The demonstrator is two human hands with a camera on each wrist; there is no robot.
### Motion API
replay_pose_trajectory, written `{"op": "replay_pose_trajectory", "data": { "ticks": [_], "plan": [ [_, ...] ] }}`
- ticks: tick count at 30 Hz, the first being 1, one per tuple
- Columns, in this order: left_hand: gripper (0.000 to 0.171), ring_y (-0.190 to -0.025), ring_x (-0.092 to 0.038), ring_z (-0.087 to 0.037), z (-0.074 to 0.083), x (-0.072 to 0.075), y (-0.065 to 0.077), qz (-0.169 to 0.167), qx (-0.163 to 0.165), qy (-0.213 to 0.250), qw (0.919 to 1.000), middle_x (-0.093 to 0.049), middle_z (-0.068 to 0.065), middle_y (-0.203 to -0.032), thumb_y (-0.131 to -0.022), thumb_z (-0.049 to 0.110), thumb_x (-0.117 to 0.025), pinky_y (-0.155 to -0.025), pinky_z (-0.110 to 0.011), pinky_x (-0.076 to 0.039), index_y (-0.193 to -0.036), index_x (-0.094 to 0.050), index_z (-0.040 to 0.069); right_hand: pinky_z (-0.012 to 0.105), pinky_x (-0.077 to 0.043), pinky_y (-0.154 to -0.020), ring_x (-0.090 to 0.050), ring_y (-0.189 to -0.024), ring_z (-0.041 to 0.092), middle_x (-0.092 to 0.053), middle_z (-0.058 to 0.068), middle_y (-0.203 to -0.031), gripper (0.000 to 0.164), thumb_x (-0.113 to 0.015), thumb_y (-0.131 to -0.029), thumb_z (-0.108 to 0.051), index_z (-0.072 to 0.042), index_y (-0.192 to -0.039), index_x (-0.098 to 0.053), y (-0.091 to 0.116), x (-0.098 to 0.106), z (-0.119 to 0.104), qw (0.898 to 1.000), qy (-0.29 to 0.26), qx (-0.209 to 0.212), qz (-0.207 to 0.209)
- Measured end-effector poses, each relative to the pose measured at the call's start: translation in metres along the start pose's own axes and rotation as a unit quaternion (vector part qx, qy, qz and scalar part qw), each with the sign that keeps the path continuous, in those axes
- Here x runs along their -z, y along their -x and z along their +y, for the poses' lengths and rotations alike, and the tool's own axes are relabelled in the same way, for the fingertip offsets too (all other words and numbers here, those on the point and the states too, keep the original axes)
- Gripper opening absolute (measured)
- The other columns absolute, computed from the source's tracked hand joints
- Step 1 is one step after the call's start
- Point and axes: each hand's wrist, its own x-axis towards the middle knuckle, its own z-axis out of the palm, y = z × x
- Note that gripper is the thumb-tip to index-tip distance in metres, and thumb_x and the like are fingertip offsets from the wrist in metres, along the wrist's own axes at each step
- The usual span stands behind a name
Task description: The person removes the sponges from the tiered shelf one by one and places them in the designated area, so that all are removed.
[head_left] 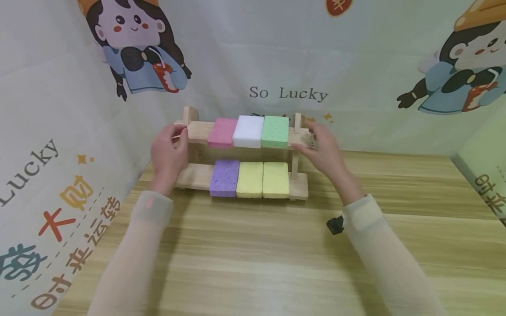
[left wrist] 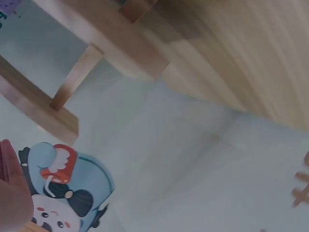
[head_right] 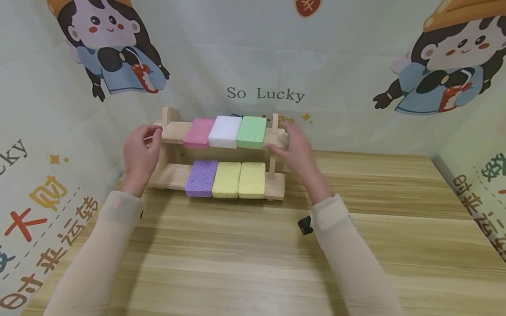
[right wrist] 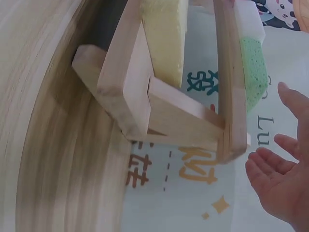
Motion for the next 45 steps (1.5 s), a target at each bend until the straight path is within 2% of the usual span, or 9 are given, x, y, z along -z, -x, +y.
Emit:
{"op": "replay_pose_trajectory", "data": {
  "ticks": [5,10,18,20,23,27,33,38,45],
  "plan": [
    [0.03,-0.093,-0.068,-0.024,-0.021,-0.006,0.006,0.019,0.066,0.033,0.9971,-0.073,-0.017,-0.101,-0.099,0.025,-0.056,-0.089,-0.032,-0.055,-0.102,-0.071,0.0,0.04,-0.044,-0.112,-0.051,-0.133,0.034,-0.048,0.018,-0.148,0.065,-0.073,-0.091,-0.025,-0.001,-0.145,-0.045,-0.004,-0.012,-0.001,0.995,-0.091,-0.019,0.018],
    [0.028,-0.093,-0.064,-0.019,-0.038,-0.013,0.011,-0.001,0.148,0.055,0.9874,-0.072,-0.018,-0.107,-0.096,0.022,-0.06,-0.082,-0.016,-0.047,-0.107,-0.069,-0.002,0.038,-0.045,-0.111,-0.054,-0.132,0.031,-0.051,0.015,-0.147,0.062,-0.071,-0.092,-0.028,-0.004,-0.145,-0.047,-0.009,-0.018,-0.002,0.991,-0.123,-0.039,0.028],
    [0.043,-0.128,-0.059,-0.03,-0.059,-0.016,0.018,-0.11,0.279,0.095,0.9492,-0.057,-0.019,-0.14,-0.095,0.012,-0.06,-0.107,-0.038,-0.048,-0.135,-0.053,-0.002,0.037,-0.043,-0.113,-0.052,-0.135,0.029,-0.053,0.015,-0.145,0.064,-0.077,-0.087,-0.028,-0.011,-0.143,-0.051,-0.011,-0.022,-0.005,0.991,-0.126,-0.044,-0.004],
    [0.045,-0.129,-0.058,-0.03,-0.063,-0.016,0.018,-0.131,0.284,0.089,0.9458,-0.055,-0.02,-0.141,-0.095,0.012,-0.061,-0.103,-0.032,-0.05,-0.137,-0.052,-0.002,0.035,-0.044,-0.112,-0.053,-0.134,0.028,-0.055,0.013,-0.144,0.062,-0.078,-0.087,-0.026,-0.012,-0.141,-0.053,-0.011,-0.024,-0.005,0.992,-0.117,-0.038,-0.008],
    [0.045,-0.105,-0.068,-0.016,-0.072,-0.015,0.015,-0.145,0.271,0.093,0.9471,-0.06,-0.019,-0.133,-0.093,0.012,-0.066,-0.086,-0.018,-0.052,-0.134,-0.055,-0.002,0.035,-0.045,-0.111,-0.055,-0.132,0.026,-0.057,0.009,-0.143,0.056,-0.078,-0.086,-0.025,-0.015,-0.138,-0.058,-0.011,-0.026,-0.005,0.994,-0.104,-0.039,-0.006],
    [0.045,-0.079,-0.055,0.005,-0.082,-0.013,0.01,-0.162,0.274,0.117,0.9406,-0.063,-0.003,-0.109,-0.092,0.015,-0.07,-0.07,-0.009,-0.048,-0.131,-0.057,-0.001,0.036,-0.047,-0.109,-0.056,-0.131,0.025,-0.057,0.008,-0.143,0.051,-0.077,-0.087,-0.026,-0.017,-0.135,-0.061,-0.012,-0.026,-0.005,0.996,-0.074,-0.04,-0.007],
    [0.042,-0.08,-0.055,0.003,-0.081,-0.012,0.008,-0.167,0.302,0.144,0.9274,-0.056,0.015,-0.09,-0.091,0.013,-0.071,-0.07,-0.008,-0.049,-0.129,-0.057,0.001,0.039,-0.049,-0.107,-0.059,-0.127,0.027,-0.061,0.008,-0.139,0.051,-0.08,-0.084,-0.022,-0.018,-0.132,-0.064,-0.014,-0.028,-0.004,0.999,-0.035,-0.026,0.001],
    [0.041,-0.081,-0.054,0.003,-0.081,-0.01,0.009,-0.161,0.3,0.136,0.9305,-0.056,0.014,-0.092,-0.091,0.013,-0.071,-0.071,-0.008,-0.048,-0.128,-0.058,0.001,0.039,-0.048,-0.107,-0.059,-0.127,0.027,-0.062,0.007,-0.138,0.053,-0.081,-0.083,-0.021,-0.018,-0.133,-0.063,-0.015,-0.032,-0.004,0.999,-0.023,-0.026,0.004],
    [0.022,-0.079,-0.055,0.0,-0.078,-0.011,0.011,-0.147,0.297,0.16,0.9298,-0.058,0.014,-0.087,-0.088,0.011,-0.074,-0.07,-0.012,-0.048,-0.109,-0.066,0.008,0.038,-0.047,-0.108,-0.06,-0.127,0.026,-0.062,0.007,-0.137,0.052,-0.08,-0.084,-0.019,-0.016,-0.133,-0.063,-0.013,-0.03,-0.003,0.999,-0.023,-0.023,0.009]
  ]
}}
